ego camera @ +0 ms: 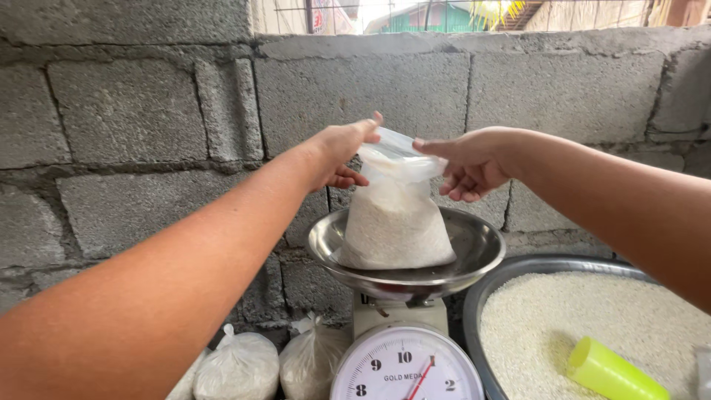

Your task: The person scoops rice from a large metal basin into a plastic bag using a yellow cup, places the bag on a mechanical scale, and adjusts the amount until the target weight is reached. The person then ties the bag and sets it aside with other filled bags.

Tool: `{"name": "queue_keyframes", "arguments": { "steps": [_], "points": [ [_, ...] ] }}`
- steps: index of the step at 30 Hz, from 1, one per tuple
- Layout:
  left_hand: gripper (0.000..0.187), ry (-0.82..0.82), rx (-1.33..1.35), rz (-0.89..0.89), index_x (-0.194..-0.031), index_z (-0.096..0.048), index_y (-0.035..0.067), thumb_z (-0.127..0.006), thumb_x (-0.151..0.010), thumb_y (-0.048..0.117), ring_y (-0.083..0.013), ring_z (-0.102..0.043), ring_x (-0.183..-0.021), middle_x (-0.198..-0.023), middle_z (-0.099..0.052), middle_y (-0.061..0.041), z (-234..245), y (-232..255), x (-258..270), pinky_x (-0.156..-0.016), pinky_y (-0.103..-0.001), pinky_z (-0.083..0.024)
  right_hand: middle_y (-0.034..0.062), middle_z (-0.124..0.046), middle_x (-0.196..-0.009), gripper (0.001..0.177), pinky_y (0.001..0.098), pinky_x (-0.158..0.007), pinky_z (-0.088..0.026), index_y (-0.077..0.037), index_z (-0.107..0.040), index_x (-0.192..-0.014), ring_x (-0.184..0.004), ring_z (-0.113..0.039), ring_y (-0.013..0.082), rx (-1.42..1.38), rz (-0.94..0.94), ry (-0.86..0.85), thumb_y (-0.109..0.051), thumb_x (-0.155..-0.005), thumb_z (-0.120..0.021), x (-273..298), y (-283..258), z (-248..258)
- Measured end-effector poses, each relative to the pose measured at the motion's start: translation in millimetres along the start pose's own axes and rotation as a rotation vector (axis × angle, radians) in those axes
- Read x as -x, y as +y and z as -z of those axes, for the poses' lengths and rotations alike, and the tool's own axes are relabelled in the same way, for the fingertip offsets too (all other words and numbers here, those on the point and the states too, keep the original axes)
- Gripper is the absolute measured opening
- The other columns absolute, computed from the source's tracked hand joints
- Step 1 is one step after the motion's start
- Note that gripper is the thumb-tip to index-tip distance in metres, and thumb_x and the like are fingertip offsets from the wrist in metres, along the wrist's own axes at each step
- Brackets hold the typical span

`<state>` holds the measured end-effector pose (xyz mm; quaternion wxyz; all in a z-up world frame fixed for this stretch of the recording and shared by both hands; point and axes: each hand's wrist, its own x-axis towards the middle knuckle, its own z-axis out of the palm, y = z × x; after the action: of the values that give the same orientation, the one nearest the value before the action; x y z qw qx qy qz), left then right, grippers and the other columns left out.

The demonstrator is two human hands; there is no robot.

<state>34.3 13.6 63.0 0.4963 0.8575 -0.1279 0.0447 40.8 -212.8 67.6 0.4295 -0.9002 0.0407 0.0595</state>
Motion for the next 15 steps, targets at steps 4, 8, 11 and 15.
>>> {"name": "queue_keyframes", "arguments": {
  "steps": [4,8,11,15],
  "points": [
    [0.043,-0.094,0.07,0.001,-0.127,-0.063,0.004,-0.061,-0.096,0.034,-0.0087,-0.062,-0.065,-0.108,-0.069,-0.008,-2.2,-6.9,-18.9,-0.055,-0.022,-0.049,0.008,-0.062,-0.073,0.045,0.0274,-0.049,-0.048,0.003,-0.06,-0.106,-0.058,-0.057,0.0139,-0.126,-0.086,-0.081,-0.041,-0.1,-0.057,-29.2,0.6,-2.2],
    [0.028,0.021,0.107,-0.008,-0.118,-0.066,0.0,-0.058,-0.096,0.013,-0.0082,-0.061,-0.064,-0.093,-0.07,-0.007,0.5,-9.0,-32.4,-0.052,-0.022,-0.05,0.0043,-0.058,-0.069,0.024,0.0251,-0.046,-0.044,0.004,-0.063,-0.1,-0.053,-0.05,0.0108,-0.189,-0.018,0.034,-0.021,-0.099,-0.063,-42.0,-1.0,8.4],
    [0.023,0.098,0.11,-0.028,-0.113,-0.068,-0.003,-0.056,-0.096,0.009,-0.0079,-0.061,-0.061,-0.087,-0.07,-0.008,5.7,-8.0,-35.4,-0.05,-0.022,-0.048,0.0042,-0.056,-0.067,0.018,0.0255,-0.044,-0.042,0.004,-0.061,-0.094,-0.051,-0.047,0.0106,-0.144,0.039,0.144,-0.014,-0.098,-0.065,-38.8,-5.7,17.4],
    [0.016,0.096,0.22,-0.011,-0.106,-0.067,-0.001,-0.059,-0.096,0.008,-0.0054,-0.06,-0.058,-0.081,-0.068,-0.005,13.2,-2.4,-39.6,-0.049,-0.019,-0.047,0.0051,-0.056,-0.066,0.018,0.0255,-0.044,-0.04,0.004,-0.061,-0.087,-0.051,-0.047,0.0108,-0.155,0.091,0.205,-0.01,-0.099,-0.063,-29.7,-11.0,22.5]
  ]
}}
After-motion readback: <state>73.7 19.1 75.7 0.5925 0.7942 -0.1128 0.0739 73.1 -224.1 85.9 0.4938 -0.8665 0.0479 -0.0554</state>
